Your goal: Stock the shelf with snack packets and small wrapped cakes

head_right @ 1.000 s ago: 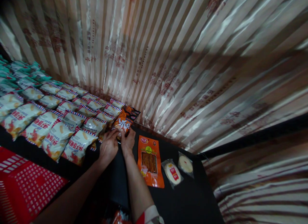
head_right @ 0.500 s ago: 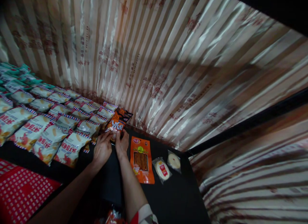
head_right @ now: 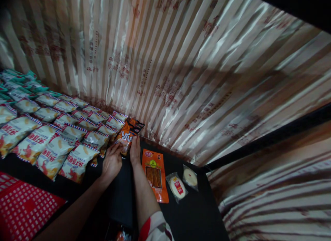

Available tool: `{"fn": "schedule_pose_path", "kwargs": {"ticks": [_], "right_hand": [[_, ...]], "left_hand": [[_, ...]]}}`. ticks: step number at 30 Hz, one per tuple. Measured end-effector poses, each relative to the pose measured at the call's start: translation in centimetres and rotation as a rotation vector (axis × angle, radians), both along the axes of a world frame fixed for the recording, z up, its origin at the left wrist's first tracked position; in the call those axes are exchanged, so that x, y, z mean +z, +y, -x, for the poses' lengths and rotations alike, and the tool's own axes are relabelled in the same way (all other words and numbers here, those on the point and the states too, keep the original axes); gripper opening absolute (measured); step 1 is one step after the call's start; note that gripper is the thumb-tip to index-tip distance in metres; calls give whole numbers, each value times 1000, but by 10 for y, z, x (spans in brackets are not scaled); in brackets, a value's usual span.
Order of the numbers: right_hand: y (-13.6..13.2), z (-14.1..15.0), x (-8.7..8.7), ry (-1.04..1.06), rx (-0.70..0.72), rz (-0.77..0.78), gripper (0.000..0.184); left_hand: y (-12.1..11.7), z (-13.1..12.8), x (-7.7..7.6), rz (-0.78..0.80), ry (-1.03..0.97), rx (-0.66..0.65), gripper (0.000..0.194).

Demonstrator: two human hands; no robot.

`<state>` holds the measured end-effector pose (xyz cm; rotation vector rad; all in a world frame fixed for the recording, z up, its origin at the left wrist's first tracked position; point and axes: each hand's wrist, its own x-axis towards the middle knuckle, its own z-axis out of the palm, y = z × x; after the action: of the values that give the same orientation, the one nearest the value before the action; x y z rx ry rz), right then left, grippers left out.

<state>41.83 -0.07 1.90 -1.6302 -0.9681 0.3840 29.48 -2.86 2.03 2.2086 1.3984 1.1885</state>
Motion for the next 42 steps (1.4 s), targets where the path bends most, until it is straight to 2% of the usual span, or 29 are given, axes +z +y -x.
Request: {"fn": "schedule_pose_path", "kwargs": {"ticks": [8, 16, 22, 29, 36, 42], "right_hand": [[13, -4, -1, 92, 96, -24, 60], [-9, 4, -2, 50, -3, -18, 57], [-39, 27, 6, 50, -100, 66, 55], [-87, 65, 16, -6, -97, 126, 50], [-126, 88, 11, -87, -71, 158, 40], [-161, 110, 7, -75, -25, 131, 37]], "left_hand": [[1, -1, 1, 36, 43, 10, 38], [-2, 2, 2, -12, -7, -18, 40], [-18, 6, 2, -15, -2, -62, 39], [-48, 24, 3, 24, 59, -181, 38], [-79, 49, 2, 4, 135, -294, 31], [-112, 71, -11, -28, 159, -374, 32]]}}
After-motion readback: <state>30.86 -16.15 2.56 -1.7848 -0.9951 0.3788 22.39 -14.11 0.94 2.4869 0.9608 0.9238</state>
